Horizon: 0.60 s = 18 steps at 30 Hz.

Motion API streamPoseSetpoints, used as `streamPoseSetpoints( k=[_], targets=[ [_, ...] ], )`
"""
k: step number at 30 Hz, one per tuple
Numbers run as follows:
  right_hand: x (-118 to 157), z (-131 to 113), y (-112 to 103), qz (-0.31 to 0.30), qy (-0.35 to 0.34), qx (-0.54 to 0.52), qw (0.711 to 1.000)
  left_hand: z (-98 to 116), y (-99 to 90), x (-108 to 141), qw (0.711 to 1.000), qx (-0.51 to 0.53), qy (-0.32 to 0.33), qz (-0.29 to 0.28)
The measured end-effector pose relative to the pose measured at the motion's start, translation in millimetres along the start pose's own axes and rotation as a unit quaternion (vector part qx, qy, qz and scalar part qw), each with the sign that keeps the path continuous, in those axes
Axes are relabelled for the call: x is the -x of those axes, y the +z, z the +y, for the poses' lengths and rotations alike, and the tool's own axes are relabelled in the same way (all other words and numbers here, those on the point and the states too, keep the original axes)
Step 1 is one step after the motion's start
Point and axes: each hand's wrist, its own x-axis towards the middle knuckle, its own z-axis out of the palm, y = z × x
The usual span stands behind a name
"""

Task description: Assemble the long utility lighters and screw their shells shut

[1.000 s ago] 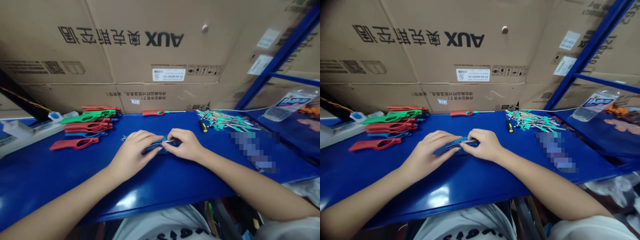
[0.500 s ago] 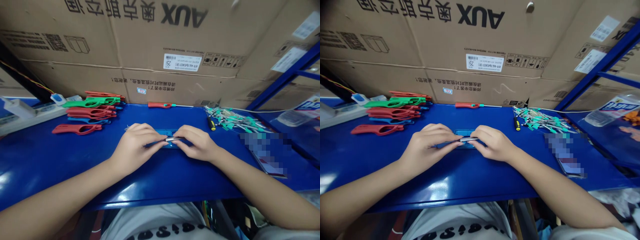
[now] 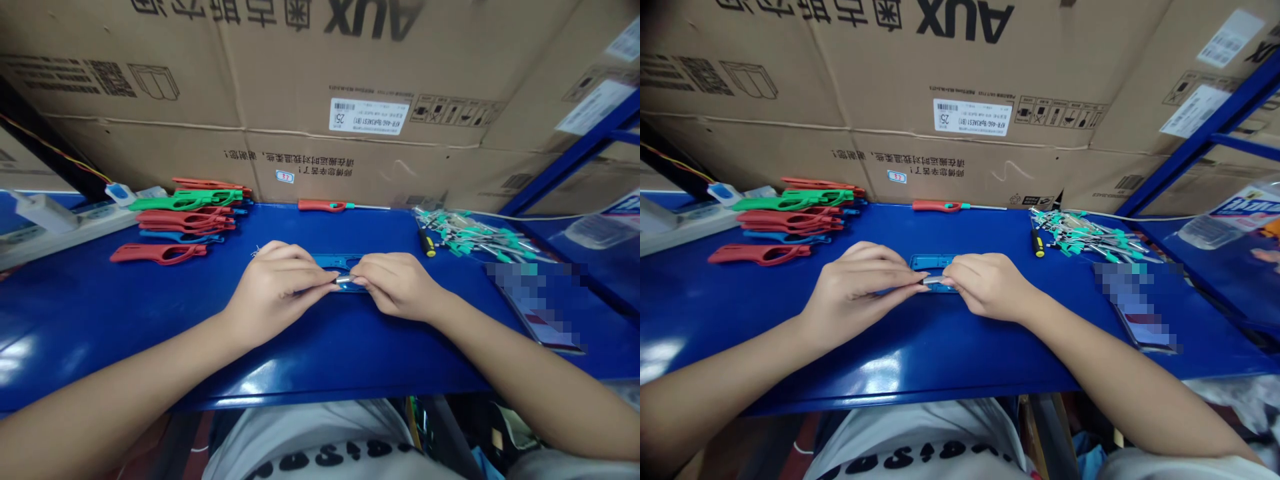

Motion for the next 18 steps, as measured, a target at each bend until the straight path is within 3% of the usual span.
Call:
streamPoseSetpoints(
  k=[8,14,18],
  targets=[
    [-0.4,-0.6,-1.6,-0.015,0.009,-0.023,1.0,-1.0,0.1,-0.7,1.0,0.004,-0.002,-0.01],
    [0.9,-4.5,-5.7,-0.044,0.074,-0.071,0.994,-4.0,1.8,-0.2,1.0,0.0,0.0,-0.012],
    [0.3,-3.6,-7.7,-0.053,0.059,-0.054,0.995,-5.8,2.6,0.0,1.0,-0.004,-0.002,-0.017]
  ],
)
